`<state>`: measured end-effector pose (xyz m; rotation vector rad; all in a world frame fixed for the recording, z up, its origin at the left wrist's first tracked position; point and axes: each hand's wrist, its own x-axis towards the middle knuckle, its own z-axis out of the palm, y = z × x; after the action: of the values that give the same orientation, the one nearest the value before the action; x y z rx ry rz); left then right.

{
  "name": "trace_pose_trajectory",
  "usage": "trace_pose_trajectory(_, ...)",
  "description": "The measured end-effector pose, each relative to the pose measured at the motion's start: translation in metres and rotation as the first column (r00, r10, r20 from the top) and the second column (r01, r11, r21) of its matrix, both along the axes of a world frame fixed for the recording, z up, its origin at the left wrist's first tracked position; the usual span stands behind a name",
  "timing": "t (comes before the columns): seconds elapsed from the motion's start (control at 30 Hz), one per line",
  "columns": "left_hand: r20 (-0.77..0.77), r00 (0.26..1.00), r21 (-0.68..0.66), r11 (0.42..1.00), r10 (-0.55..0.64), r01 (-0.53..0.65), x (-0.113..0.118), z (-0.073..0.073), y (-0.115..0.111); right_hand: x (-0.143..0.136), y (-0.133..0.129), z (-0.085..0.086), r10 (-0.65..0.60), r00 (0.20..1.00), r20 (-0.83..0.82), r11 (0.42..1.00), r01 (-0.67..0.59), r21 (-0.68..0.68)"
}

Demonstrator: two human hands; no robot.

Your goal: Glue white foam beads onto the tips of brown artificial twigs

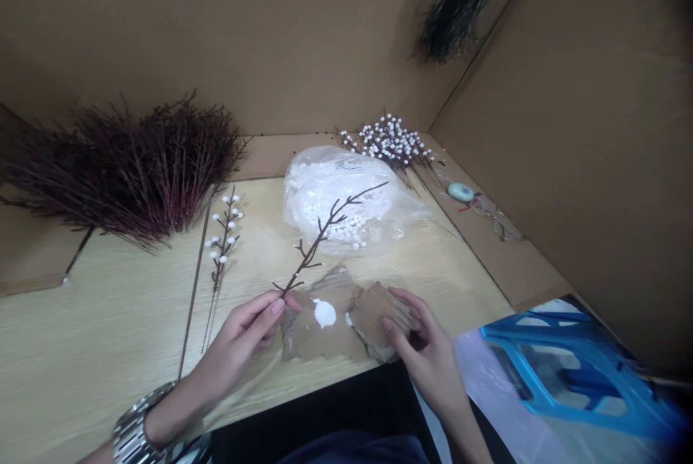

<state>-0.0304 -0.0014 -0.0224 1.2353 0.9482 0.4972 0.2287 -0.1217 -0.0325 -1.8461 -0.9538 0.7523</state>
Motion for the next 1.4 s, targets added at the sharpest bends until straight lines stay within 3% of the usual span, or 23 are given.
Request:
trace_pose_trajectory(0.1,-0.007,1.0,0.01,1.0,-0.011,0.011,0.0,0.001,0.0,0.002,-0.002,-0.004,0.05,0.988,0.149,0.999,-0.047,-0.024)
trace_pose_trajectory(0.3,0.009,1.0,0.029,0.999,-0.014,0.013,0.001,0.002,0.0,0.014,-0.004,0.0,0.013,0.902,0.432,0.991,-0.069,0.115)
trace_pose_trajectory(0.4,0.015,1.0,0.023,1.0,0.01,-0.01,0.001,0.0,-0.001,0.028,0.019,0.02,0.075,0.861,0.503,0.979,-0.159,0.127)
trace_pose_trajectory(0.5,0.079,0.995,0.017,0.998,0.056,-0.058,0.001,-0.003,-0.002,0.042,0.063,0.041,0.246,0.775,0.582,0.941,-0.335,0.048)
trace_pose_trajectory(0.6,0.136,0.987,0.011,0.996,0.088,-0.09,0.002,-0.006,-0.002,0.048,0.107,0.05,0.423,0.679,0.6,0.871,-0.486,-0.065)
trace_pose_trajectory(0.73,0.141,0.984,0.036,0.993,0.109,-0.115,0.002,-0.005,-0.002,0.046,0.136,0.04,0.538,0.573,0.619,0.81,-0.556,-0.189)
trace_pose_trajectory(0.9,0.16,0.983,0.044,0.994,0.093,-0.101,0.001,-0.004,-0.003,0.044,0.136,0.029,0.558,0.545,0.626,0.803,-0.545,-0.243)
trace_pose_trajectory(1.17,0.125,0.988,0.071,0.992,0.091,-0.101,0.0,-0.009,-0.002,0.053,0.138,0.051,0.495,0.574,0.653,0.837,-0.516,-0.181)
trace_pose_trajectory(1.4,0.09,0.993,0.079,0.993,0.076,-0.083,0.0,-0.006,-0.001,0.063,0.159,0.052,0.659,0.488,0.572,0.711,-0.652,-0.264)
